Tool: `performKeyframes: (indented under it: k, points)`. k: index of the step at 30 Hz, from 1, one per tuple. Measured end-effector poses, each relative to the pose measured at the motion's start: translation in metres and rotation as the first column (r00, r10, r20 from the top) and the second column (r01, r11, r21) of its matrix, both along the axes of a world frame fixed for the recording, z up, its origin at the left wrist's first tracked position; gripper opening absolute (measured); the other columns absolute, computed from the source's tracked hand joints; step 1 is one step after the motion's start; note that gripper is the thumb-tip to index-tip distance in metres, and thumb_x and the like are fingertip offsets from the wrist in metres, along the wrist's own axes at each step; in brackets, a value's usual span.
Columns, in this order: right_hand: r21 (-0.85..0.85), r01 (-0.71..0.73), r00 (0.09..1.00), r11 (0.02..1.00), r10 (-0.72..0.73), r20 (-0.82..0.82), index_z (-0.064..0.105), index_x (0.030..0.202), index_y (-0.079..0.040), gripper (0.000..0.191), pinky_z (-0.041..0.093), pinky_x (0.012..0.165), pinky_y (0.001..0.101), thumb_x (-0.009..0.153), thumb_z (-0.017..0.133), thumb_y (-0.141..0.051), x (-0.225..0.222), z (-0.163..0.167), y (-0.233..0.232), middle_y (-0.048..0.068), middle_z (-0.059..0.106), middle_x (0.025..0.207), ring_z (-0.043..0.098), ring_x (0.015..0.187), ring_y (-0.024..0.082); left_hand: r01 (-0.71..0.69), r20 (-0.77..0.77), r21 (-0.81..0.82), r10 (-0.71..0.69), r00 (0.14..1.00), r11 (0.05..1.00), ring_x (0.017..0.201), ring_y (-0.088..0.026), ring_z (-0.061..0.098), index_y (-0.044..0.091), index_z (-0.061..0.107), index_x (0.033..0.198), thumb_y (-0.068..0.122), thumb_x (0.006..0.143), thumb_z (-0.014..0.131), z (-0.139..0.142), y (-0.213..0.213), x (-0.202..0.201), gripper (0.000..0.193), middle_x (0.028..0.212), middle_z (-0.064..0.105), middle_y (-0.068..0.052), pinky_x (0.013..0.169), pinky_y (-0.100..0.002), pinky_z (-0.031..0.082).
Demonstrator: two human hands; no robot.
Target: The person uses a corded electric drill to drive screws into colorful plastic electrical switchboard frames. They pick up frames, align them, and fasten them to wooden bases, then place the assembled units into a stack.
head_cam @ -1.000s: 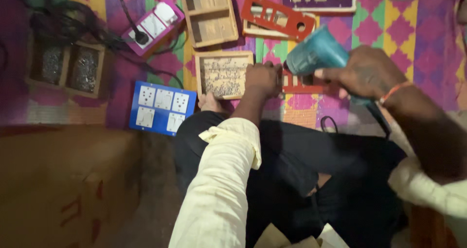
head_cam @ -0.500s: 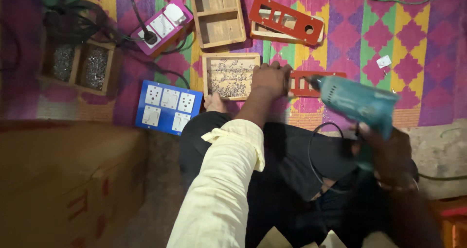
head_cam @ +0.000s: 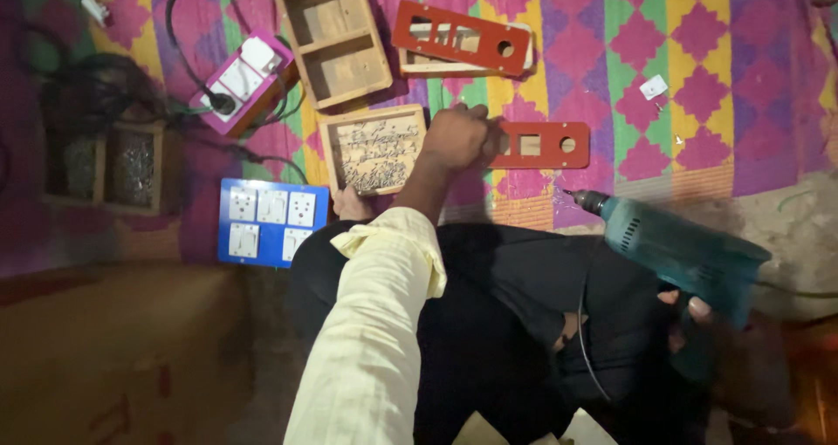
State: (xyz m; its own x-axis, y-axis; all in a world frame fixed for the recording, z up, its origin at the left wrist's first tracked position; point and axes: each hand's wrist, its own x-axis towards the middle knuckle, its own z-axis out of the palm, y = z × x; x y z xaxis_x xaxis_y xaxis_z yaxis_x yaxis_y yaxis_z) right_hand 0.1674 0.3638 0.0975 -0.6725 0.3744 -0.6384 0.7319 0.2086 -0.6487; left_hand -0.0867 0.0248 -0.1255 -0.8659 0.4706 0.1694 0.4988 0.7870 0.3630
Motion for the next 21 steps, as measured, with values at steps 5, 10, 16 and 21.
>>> performKeyframes:
  k: [5,10,16,21]
  points:
    - [-0.152,0.099,0.988,0.983,-0.115,-0.099,0.071,0.117,0.003,0.034,0.046,0.061,0.0335,0.099,0.064,-0.025,0.010,-0.013,0.009,0.011,0.067,0.084,0.059,0.069,0.020,0.107,-0.096,0.073,-0.100,0.990,0.992,0.078,-0.030,0.068,0.019,0.076,0.111,0.025,0.085,0.068,0.015,-0.003,0.007,0.029,0.090,0.065,-0.005,0.065,-0.045,0.055]
    - [-0.187,0.107,0.980,0.977,-0.136,-0.149,0.070,0.116,0.007,0.035,0.047,0.060,0.0348,0.104,0.063,-0.026,0.017,-0.024,0.022,0.016,0.066,0.087,0.059,0.069,0.022,0.088,-0.064,0.166,-0.078,0.995,0.982,0.075,-0.030,0.068,0.022,0.077,0.106,0.025,0.080,0.071,0.022,-0.004,0.007,0.027,0.087,0.065,-0.005,0.065,-0.045,0.056]
    - [-0.403,0.202,0.957,0.893,-0.267,-0.114,0.063,0.118,0.004,0.036,0.050,0.058,0.0335,0.105,0.060,-0.029,0.018,-0.043,0.038,0.012,0.071,0.101,0.059,0.068,0.017,-0.087,0.159,0.164,0.061,0.985,0.983,0.079,-0.033,0.069,0.020,0.073,0.088,0.024,0.083,0.069,0.022,-0.003,-0.005,0.007,0.091,0.065,-0.007,0.071,-0.047,0.057]
    - [-0.570,0.130,0.956,0.811,-0.255,-0.144,0.066,0.121,0.008,0.037,0.047,0.053,0.0313,0.111,0.062,-0.027,0.022,-0.052,0.048,0.016,0.068,0.098,0.058,0.065,0.017,-0.244,0.268,0.222,0.181,0.946,0.944,0.082,-0.034,0.068,0.019,0.072,0.094,0.033,0.104,0.066,0.023,0.000,-0.012,0.019,0.096,0.066,-0.009,0.077,-0.049,0.054]
